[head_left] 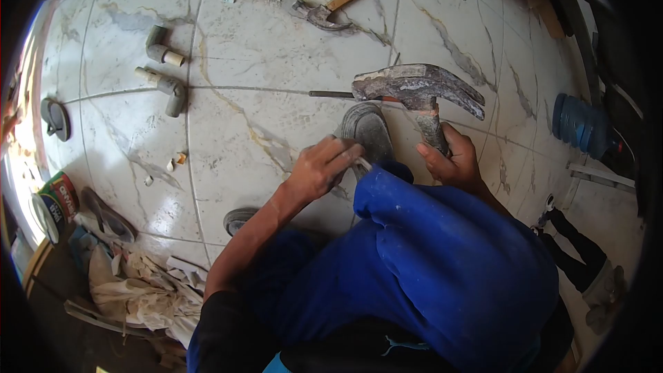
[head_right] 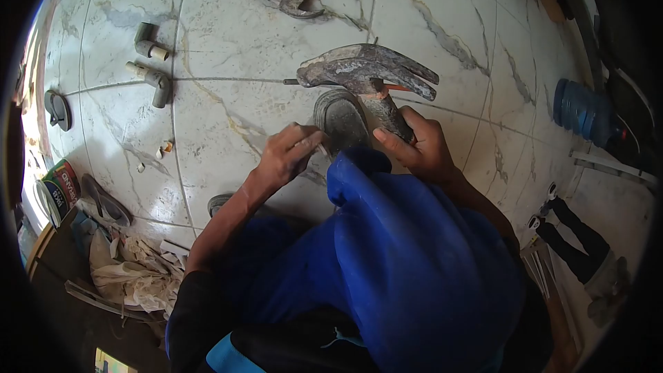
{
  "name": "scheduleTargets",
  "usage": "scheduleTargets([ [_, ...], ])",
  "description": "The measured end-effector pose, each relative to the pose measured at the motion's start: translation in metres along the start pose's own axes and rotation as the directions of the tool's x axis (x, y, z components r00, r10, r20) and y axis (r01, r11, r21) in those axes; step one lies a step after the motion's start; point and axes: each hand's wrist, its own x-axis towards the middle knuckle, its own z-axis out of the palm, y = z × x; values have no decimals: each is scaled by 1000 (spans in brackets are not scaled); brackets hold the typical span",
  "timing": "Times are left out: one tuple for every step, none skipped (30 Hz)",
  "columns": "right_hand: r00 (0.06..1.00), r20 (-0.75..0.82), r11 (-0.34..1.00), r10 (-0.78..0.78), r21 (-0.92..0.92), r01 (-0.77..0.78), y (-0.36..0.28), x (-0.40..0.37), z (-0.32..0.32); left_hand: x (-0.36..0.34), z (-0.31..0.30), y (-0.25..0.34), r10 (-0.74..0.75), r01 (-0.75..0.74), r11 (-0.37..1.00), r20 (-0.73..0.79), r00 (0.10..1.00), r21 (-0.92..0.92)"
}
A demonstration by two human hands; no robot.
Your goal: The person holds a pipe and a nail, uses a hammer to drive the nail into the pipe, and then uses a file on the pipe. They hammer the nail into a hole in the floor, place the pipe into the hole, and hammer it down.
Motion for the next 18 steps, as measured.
scheduleTargets([
  [1000,-5,1000,3,11,-3,2,-3,0,-1,0,5,-3,3,1000,1,1000,1],
  [1000,-5,1000,10,14,-10,3,-6,1,-2,2,12,-31,20,994,-105,994,-105],
  [999,-15,997,51,52,-50,4,-9,0,-3,3,19,-73,29,977,-209,975,-210],
  [996,-30,993,81,91,-78,4,-8,-2,-10,9,18,-397,318,898,-249,883,-304],
  [996,-40,992,79,99,-75,5,-7,-2,-11,6,14,-562,452,807,-260,785,-380],
  [995,-54,992,89,100,-83,6,-9,-2,-14,2,6,-585,489,799,-268,765,-350],
  [992,-70,991,102,98,-95,7,-12,-3,-17,-1,6,-643,521,752,-273,715,-404],
  [990,-82,989,114,104,-106,8,-14,-3,-21,-2,2,-616,513,777,-270,740,-366],
  [988,-74,985,133,119,-124,8,-16,-3,-25,-3,0,-592,505,798,-269,760,-329],
  [988,-66,982,142,134,-133,7,-14,-3,-26,-2,0,-523,464,848,-261,811,-258],
  [987,-72,981,145,140,-134,7,-13,-3,-28,0,-2,-520,462,849,-254,815,-256],
  [985,-57,979,162,131,-153,7,-14,-3,-30,2,-2,-430,391,900,-249,868,-194],
  [983,-46,978,176,119,-169,7,-14,-4,-31,5,-2,-332,307,942,-240,912,-135],
  [981,-57,976,184,126,-175,6,-15,-6,-33,6,0,-329,307,943,-211,921,-129],
  [987,-57,988,149,57,-145,6,-16,-7,-34,7,0,-326,304,943,-199,924,-135],
  [993,-54,994,109,-14,-110,6,-15,-8,-35,8,-3,-255,236,965,-194,947,-114],
  [992,-62,993,114,-8,-114,8,-14,-8,-37,9,-6,-184,169,981,-187,965,-93],
  [997,-65,998,45,-36,-48,9,-14,-8,-38,9,-7,-151,143,988,-178,972,-55],
])
